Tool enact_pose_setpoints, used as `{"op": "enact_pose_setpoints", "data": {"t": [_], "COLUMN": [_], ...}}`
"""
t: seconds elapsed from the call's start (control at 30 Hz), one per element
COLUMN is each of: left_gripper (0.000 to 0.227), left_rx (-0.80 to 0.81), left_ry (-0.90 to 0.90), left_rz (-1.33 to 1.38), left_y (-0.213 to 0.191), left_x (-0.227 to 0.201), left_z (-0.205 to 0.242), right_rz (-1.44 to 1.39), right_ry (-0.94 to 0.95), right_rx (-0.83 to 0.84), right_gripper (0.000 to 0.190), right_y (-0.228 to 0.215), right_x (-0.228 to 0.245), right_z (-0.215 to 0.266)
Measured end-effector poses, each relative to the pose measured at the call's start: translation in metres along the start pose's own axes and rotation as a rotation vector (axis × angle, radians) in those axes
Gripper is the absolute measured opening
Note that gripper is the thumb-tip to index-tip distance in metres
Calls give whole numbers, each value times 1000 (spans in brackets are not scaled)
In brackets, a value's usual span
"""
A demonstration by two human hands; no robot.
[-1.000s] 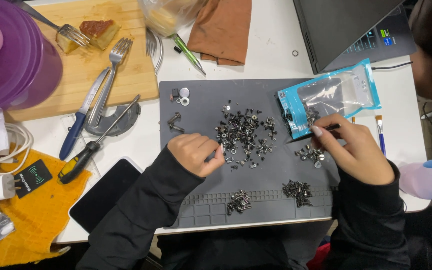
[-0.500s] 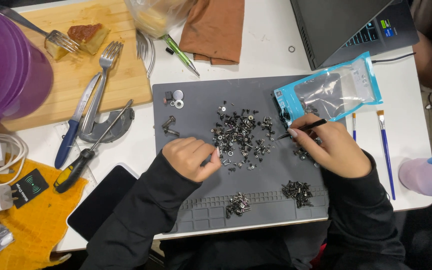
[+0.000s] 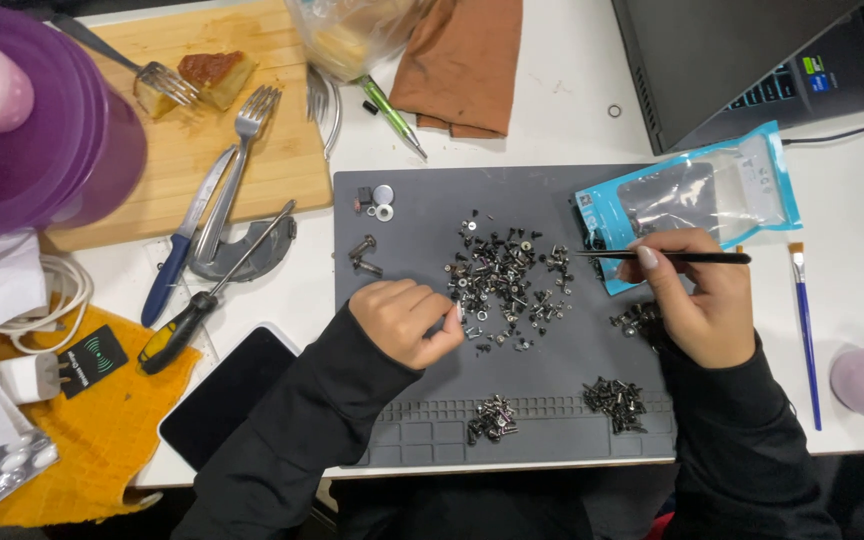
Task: The person uses tweezers to pick up small screws and nuts from a gray mat and places them into a blue zip-top bag. The person repeatedly picks and places fasteners, gradually reducing the pile on the mat.
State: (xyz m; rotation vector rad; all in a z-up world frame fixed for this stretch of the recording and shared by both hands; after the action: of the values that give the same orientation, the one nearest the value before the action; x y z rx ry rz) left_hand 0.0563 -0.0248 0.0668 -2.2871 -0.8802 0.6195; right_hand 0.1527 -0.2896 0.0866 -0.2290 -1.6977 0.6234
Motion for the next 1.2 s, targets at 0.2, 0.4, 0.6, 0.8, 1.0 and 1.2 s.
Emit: {"op": "enact_pose_setpoints", "data": {"t": [0.2, 0.4, 0.6, 0.8, 1.0, 1.2], "left_gripper": [26, 26, 28, 28, 18, 17], "left_rx": [-6, 1, 5, -1, -3, -2], "left_ry": [-22, -16, -9, -9, -51, -44], "left_rz": [-15, -14, -2, -3, 48, 40], "left_y": [2, 3, 3, 3, 2, 2], "left_x": [3, 2, 1, 1, 6, 7], "left_z": [3, 2, 3, 3, 1, 1], "right_rz": [85, 101, 92, 51, -119, -262], "right_ry": [1, -1, -69, -39, -26, -21], "right_rx": [55, 123, 111, 130, 62, 70], "right_gripper": [19, 19, 18, 19, 14, 15], "right_y": [9, 23, 35, 41, 46, 42], "right_x": [-6, -10, -13, -10, -24, -24], "right_z": [0, 1, 2, -1, -7, -11]}}
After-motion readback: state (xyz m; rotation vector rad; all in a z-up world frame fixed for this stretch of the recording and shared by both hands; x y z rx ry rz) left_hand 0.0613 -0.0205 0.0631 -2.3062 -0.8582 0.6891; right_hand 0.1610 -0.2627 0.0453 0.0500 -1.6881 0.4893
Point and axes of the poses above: each hand's wrist, its own z-axis away from the middle knuckle, its own y-axis out of the palm, x = y × z, the point moved 8 cm from there along -z, towards the middle knuckle, and after that the axes turned 9 degrees about y, right-handed, at the moved point
